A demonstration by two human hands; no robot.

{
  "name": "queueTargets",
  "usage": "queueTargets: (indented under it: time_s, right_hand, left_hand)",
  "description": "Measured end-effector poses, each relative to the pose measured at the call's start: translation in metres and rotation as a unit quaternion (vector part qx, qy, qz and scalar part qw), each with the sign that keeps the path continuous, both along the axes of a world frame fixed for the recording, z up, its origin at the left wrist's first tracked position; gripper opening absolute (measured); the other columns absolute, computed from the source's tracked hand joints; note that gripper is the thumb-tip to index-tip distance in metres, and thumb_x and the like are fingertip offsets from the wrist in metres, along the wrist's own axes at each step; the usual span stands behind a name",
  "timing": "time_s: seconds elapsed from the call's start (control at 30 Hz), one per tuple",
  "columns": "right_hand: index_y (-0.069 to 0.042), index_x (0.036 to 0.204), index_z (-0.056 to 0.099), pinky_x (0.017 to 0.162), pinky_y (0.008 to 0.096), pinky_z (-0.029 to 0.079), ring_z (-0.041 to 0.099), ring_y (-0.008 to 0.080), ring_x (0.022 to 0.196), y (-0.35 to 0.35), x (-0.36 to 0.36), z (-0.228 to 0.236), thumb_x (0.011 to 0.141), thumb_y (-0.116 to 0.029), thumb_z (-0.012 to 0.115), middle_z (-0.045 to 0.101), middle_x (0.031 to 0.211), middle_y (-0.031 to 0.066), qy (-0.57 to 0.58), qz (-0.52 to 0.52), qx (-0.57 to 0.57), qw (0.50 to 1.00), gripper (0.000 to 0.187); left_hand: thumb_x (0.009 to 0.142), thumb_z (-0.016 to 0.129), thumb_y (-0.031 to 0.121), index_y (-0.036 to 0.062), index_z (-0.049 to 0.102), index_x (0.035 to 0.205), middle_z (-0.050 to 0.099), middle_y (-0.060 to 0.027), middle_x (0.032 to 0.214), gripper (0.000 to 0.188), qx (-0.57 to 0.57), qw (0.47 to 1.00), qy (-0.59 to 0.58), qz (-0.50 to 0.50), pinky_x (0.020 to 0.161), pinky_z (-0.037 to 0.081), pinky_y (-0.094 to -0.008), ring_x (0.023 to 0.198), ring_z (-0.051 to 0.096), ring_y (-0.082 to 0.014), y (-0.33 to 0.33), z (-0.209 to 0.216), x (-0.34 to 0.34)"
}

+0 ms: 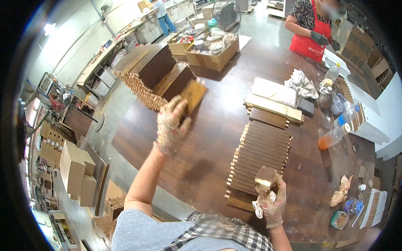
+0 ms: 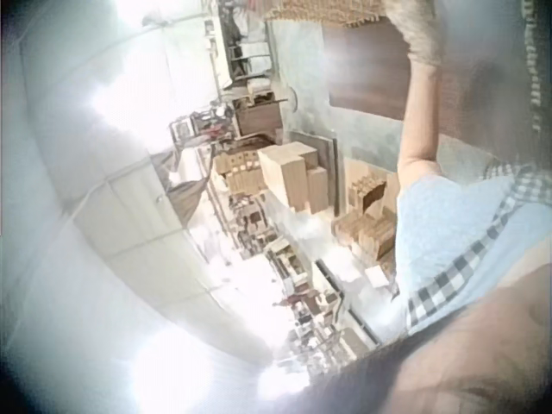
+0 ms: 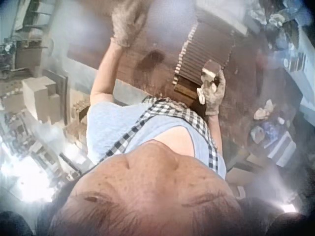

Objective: The person wipes a stack of wooden slats with a cloth, then separates individual slats and wipes each one individually. The person places the wiped slats into a separate pile on the left side of the table.

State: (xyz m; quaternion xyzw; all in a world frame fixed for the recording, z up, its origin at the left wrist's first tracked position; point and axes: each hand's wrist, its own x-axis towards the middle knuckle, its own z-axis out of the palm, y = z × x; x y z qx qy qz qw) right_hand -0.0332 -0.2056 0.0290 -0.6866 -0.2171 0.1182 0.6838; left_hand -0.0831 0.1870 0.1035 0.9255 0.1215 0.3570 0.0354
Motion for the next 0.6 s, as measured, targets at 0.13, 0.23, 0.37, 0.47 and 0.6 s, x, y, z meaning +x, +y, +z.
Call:
queueTargets:
  time_s: [0.13,0.23,0.37,0.47,0.6]
  right_hand:
    - [0.000,0.147,0.042,0.099,0.0315,0.049,0.058,0.0185,0.117,-0.004,0.009,-0.003,0.093,-0.006,0.066,0.057,0.132,0.0097,-0.018,-0.005,-0.013,1.000,0.059]
    - [-0.002,0.145,0.044,0.093,0.0291,0.052,0.060,0.0160,0.112,-0.005,0.012,-0.013,0.092,-0.006,0.068,0.059,0.128,0.0083,0.015,-0.003,-0.001,1.000,0.059]
    - [-0.001,0.139,0.049,0.100,0.0318,0.046,0.055,0.0168,0.115,-0.011,0.014,-0.010,0.087,-0.010,0.074,0.056,0.127,0.0067,0.029,-0.039,-0.011,0.999,0.059]
    - [-0.002,0.145,0.044,0.085,0.0248,0.053,0.061,0.0144,0.107,-0.014,0.014,-0.003,0.091,-0.004,0.066,0.059,0.127,0.0071,0.039,-0.021,0.013,0.999,0.058]
    - [-0.003,0.146,0.042,0.075,0.0222,0.054,0.062,0.0137,0.103,-0.029,0.017,-0.012,0.092,-0.001,0.064,0.059,0.126,0.0075,-0.031,-0.044,0.011,0.998,0.058]
  left_hand:
    - [0.081,0.074,0.015,0.0114,0.057,0.134,0.058,-0.0142,0.134,0.055,0.120,0.990,-0.014,0.068,0.096,0.049,-0.0479,0.114,0.058,-0.0374,0.077,0.028,0.039]
    - [0.087,0.068,0.025,0.0172,0.061,0.128,0.062,-0.0080,0.132,0.042,0.168,0.965,0.095,0.178,0.092,0.048,-0.0494,0.115,0.059,-0.0328,0.134,0.004,0.044]
    - [0.091,0.065,0.028,0.0220,0.062,0.130,0.061,-0.0063,0.135,0.039,0.163,0.951,0.123,0.230,0.092,0.048,-0.0493,0.119,0.057,-0.0305,0.140,-0.005,0.056]
    - [0.090,0.067,0.027,0.0230,0.061,0.130,0.062,-0.0041,0.129,0.040,0.164,0.952,0.123,0.226,0.087,0.049,-0.0491,0.114,0.060,-0.0287,0.144,-0.010,0.057]
    - [0.089,0.069,0.030,0.0238,0.059,0.133,0.061,-0.0041,0.129,0.046,0.174,0.950,0.102,0.239,0.089,0.049,-0.0500,0.113,0.060,-0.0289,0.146,-0.013,0.047]
